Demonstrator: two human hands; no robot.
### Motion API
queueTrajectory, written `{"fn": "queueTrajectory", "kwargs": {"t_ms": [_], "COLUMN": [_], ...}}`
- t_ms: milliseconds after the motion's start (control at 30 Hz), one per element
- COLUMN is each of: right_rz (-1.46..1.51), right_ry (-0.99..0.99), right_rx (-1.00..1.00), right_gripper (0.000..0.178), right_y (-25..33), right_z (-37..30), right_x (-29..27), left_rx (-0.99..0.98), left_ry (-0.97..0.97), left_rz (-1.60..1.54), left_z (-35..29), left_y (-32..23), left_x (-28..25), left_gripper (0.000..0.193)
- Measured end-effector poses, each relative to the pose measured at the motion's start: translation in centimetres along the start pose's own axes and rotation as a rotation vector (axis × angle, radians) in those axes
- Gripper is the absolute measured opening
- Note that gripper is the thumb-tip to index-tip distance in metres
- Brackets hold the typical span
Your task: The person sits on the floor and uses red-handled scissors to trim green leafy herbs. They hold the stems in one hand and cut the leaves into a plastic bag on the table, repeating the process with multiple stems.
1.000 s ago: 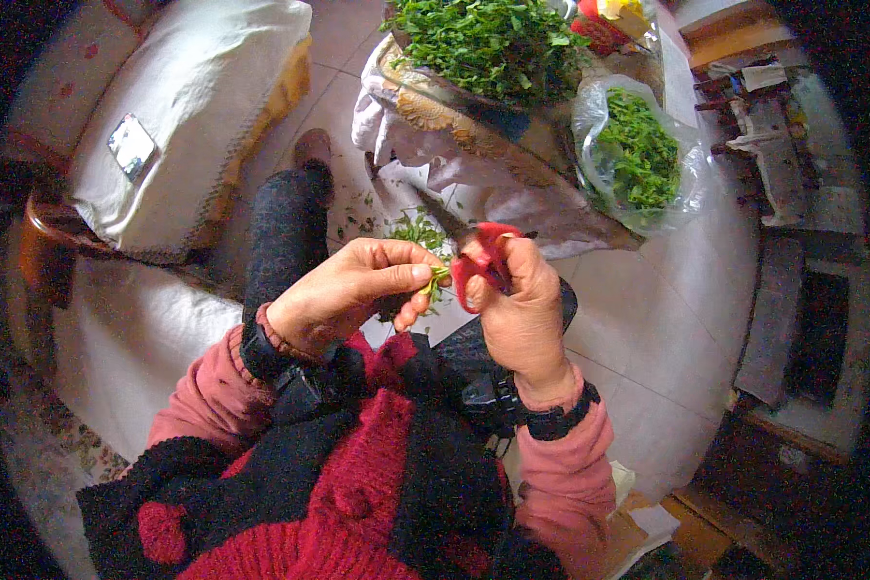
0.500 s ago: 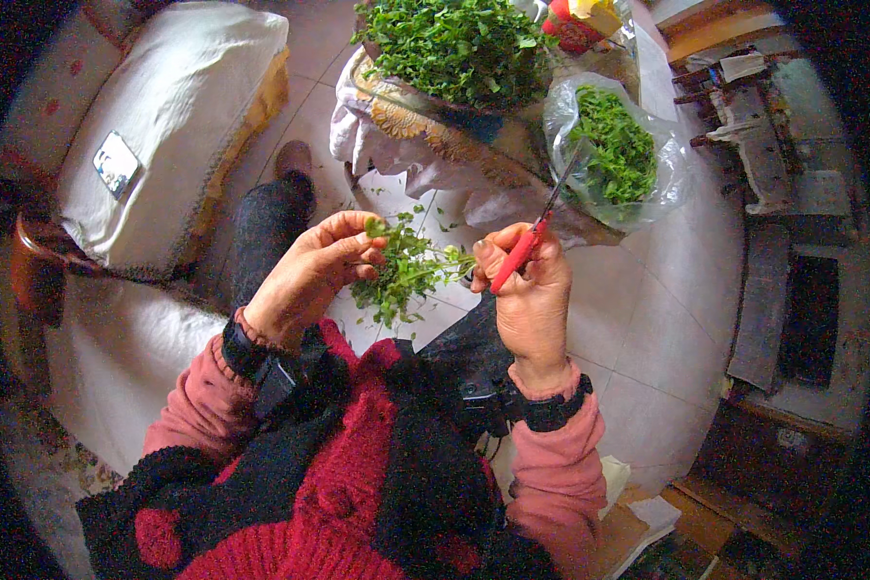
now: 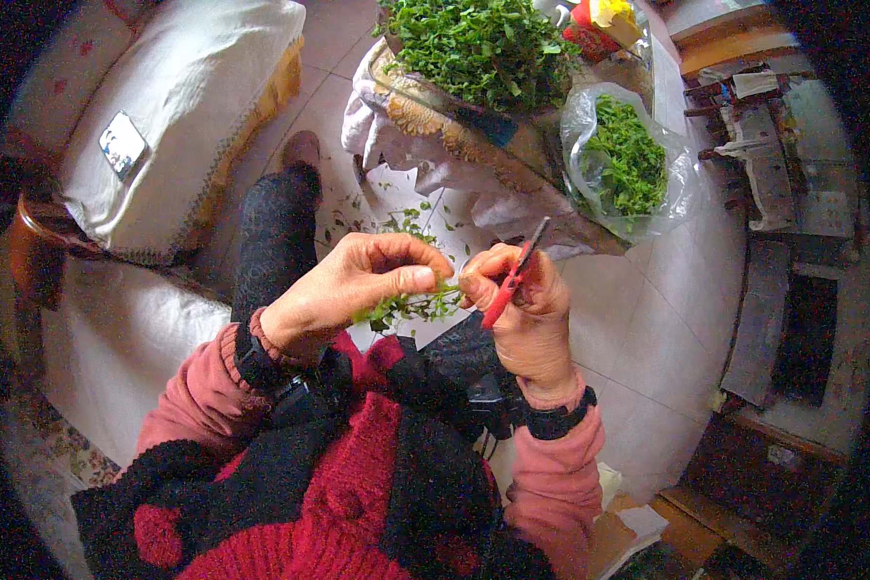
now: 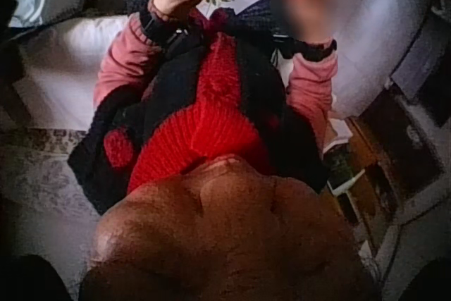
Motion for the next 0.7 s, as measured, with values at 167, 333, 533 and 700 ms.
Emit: {"fn": "queueTrajectory", "kwargs": {"t_ms": [167, 333, 533, 700], "right_rz": [0.019, 0.046, 0.105, 0.129], "right_ry": [0.011, 0.063, 0.053, 0.067], "right_rx": [0.071, 0.172, 0.284, 0.316], "right_gripper": [0.014, 0.016, 0.017, 0.018], "right_y": [-0.9, -2.2, -3.0, -2.8], "right_z": [-0.7, -1.4, -2.2, -2.6], "right_x": [0.1, 0.2, 0.2, 0.2], "left_rx": [0.037, 0.136, 0.125, 0.132], "left_ry": [-0.062, -0.076, -0.073, -0.139], "left_rz": [-0.035, -0.061, -0.056, -0.087], "left_z": [-0.3, -0.7, -0.5, -0.9], "left_y": [-0.4, -1.2, -0.9, -0.9], "left_x": [-0.4, -0.2, 0.2, -0.4], "left_gripper": [0.017, 0.015, 0.014, 0.015]}}
Point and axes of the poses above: each hand's wrist, its own z-axis towards the middle knuckle, its own x-axis out of the palm, y = z × x, the point moved 10 cm from there along z, towards the middle knuckle, and after that the axes turned 14 degrees about -x, right-handed, at the moved point
